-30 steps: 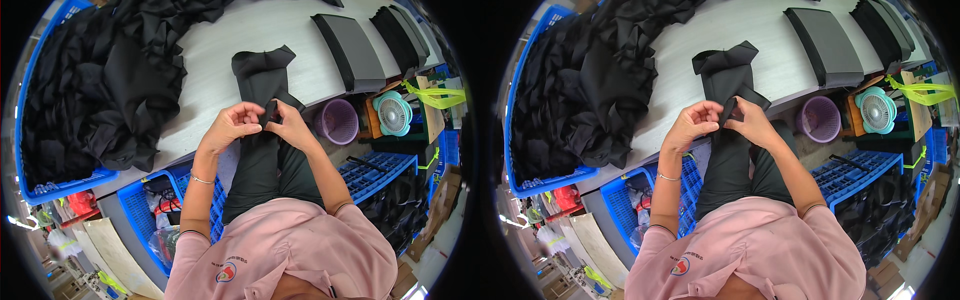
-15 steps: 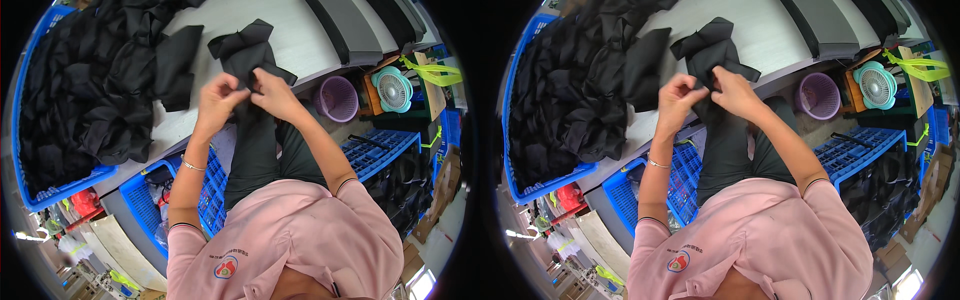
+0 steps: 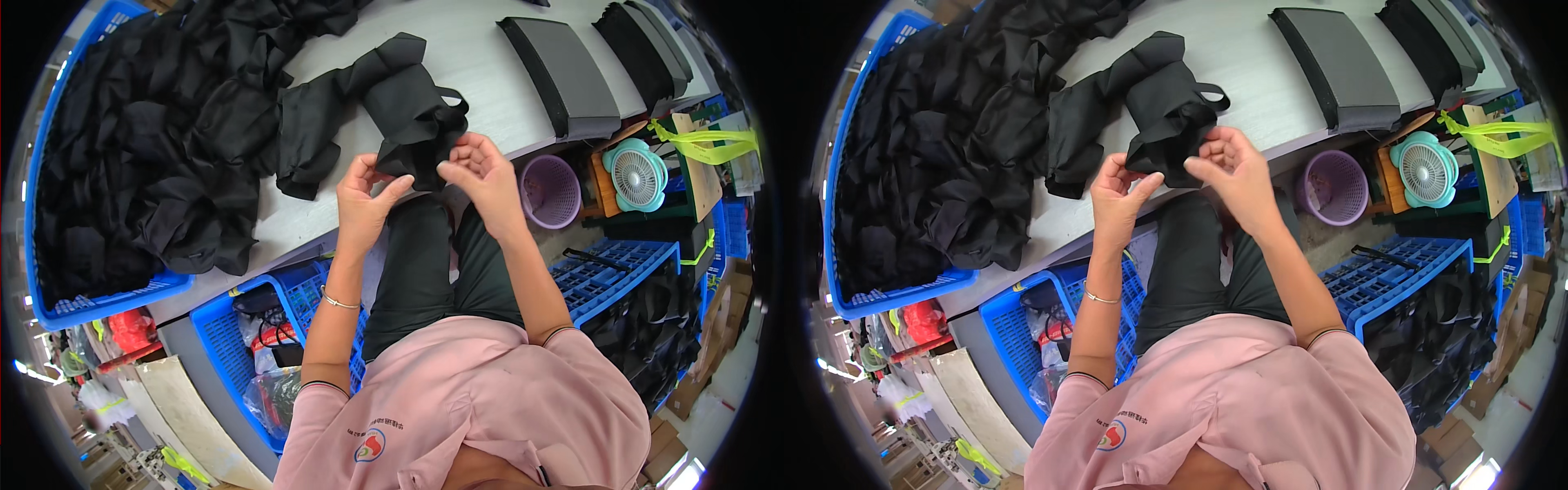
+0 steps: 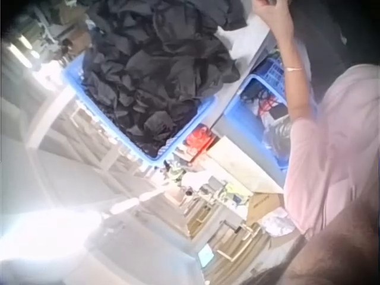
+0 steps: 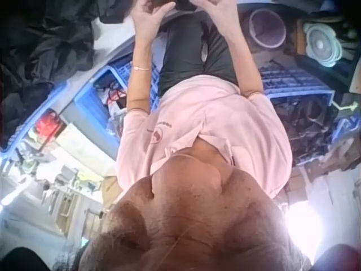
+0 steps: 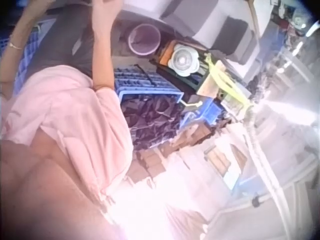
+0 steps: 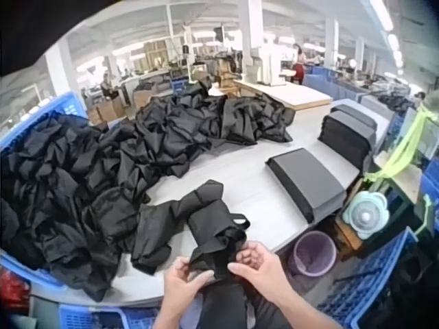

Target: Manually assembling black fabric components at an industrial workbench.

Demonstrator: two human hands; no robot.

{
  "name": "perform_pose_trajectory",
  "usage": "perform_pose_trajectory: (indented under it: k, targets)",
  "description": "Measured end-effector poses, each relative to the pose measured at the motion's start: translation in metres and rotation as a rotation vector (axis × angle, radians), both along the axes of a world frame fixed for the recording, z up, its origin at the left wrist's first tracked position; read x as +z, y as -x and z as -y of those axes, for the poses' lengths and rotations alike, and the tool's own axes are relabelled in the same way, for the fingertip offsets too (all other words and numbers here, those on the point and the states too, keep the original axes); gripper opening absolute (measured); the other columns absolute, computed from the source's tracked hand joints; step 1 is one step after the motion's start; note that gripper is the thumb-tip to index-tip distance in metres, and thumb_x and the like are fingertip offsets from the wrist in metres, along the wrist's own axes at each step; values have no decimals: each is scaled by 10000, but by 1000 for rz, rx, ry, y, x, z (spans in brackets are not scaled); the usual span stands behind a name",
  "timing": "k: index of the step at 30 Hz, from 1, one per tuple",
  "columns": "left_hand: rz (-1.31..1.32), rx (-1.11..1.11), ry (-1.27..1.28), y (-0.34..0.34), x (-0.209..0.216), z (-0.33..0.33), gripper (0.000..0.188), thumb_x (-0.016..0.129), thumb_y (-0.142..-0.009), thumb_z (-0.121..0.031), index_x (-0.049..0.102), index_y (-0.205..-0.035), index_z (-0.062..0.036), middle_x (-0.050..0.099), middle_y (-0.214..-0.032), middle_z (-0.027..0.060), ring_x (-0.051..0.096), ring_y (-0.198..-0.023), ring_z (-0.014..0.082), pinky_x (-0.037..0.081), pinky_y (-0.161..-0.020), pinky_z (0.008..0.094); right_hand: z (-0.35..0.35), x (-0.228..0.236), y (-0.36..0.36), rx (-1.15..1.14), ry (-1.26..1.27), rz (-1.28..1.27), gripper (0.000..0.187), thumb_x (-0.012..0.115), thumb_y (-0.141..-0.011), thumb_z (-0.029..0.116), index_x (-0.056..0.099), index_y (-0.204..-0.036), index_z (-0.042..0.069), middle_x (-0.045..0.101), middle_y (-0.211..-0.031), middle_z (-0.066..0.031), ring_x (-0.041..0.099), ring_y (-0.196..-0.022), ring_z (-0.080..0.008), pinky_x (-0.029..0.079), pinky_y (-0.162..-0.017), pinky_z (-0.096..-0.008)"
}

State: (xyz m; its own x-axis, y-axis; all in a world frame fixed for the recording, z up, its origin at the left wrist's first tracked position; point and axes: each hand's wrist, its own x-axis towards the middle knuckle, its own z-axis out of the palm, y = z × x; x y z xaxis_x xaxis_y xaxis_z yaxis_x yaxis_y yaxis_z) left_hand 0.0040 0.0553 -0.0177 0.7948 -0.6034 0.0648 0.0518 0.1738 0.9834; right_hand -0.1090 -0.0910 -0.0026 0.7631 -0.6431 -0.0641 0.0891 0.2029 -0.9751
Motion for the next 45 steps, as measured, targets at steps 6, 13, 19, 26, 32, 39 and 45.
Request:
perform_pose_trajectory:
  k: [6, 13, 19, 26, 32, 39, 45]
  targets:
    - [242, 227, -119, -6, -7, 7, 201, 733, -828, 19, 575, -944, -26, 592, -823, -22, 508, -689, 35, 443, -628, 200, -1, -19, -11, -183, 593, -117, 241, 693, -833, 10, 593, -1052, 11, 597, -820, -39, 573, -694, -109, 493, -662, -263]
    - [222, 344, -278, -10, -11, 16, 326, 697, -774, 48, 547, -1047, -47, 580, -893, 22, 506, -681, 81, 425, -611, 240, 43, -22, -2, -315, 800, -244, 269, 664, -841, -20, 603, -1100, 19, 536, -722, -34, 487, -560, -66, 427, -562, -237]
    - [801, 325, -303, -10, 16, 23, 724, 781, -744, -61, 451, -1388, -34, 455, -1451, 121, 507, -1248, 252, 427, -1001, 356, 93, 8, 23, -529, 1062, -245, 418, 774, -800, 139, 617, -1179, 55, 595, -916, -85, 584, -740, -206, 487, -687, -337]
    - [348, 467, -34, -63, -1, 17, 532, 680, -918, -122, 454, -1382, 9, 510, -1373, 126, 508, -1260, 224, 420, -1016, 346, 194, -4, 37, -666, 1475, -725, 397, 771, -804, 302, 705, -1106, 53, 636, -1039, -69, 593, -998, -269, 457, -868, -412]
    - [-26, 445, 106, -149, -29, -18, 552, 667, -957, -215, 422, -1404, -3, 496, -1393, 117, 498, -1251, 172, 428, -963, 304, 216, 0, 35, -567, 1308, -602, 285, 741, -842, 308, 755, -986, 62, 639, -1039, -65, 601, -989, -259, 470, -838, -388]
    - [-37, 157, 142, -85, 13, -23, 309, 594, -991, -163, 571, -1256, -6, 590, -1283, 113, 577, -1157, 189, 490, -924, 323, 143, 37, 53, -702, 1874, -449, 178, 681, -866, 183, 681, -977, 44, 618, -1039, -62, 603, -932, -237, 470, -757, -382]
    - [-311, -487, 211, 42, 8, -34, 522, 569, -977, -445, 635, -1050, 67, 682, -1046, 203, 698, -917, 245, 599, -758, 374, 27, -3, 107, -263, 1674, -645, 127, 667, -854, 150, 591, -876, 52, 622, -1060, -101, 608, -884, -236, 487, -691, -334]
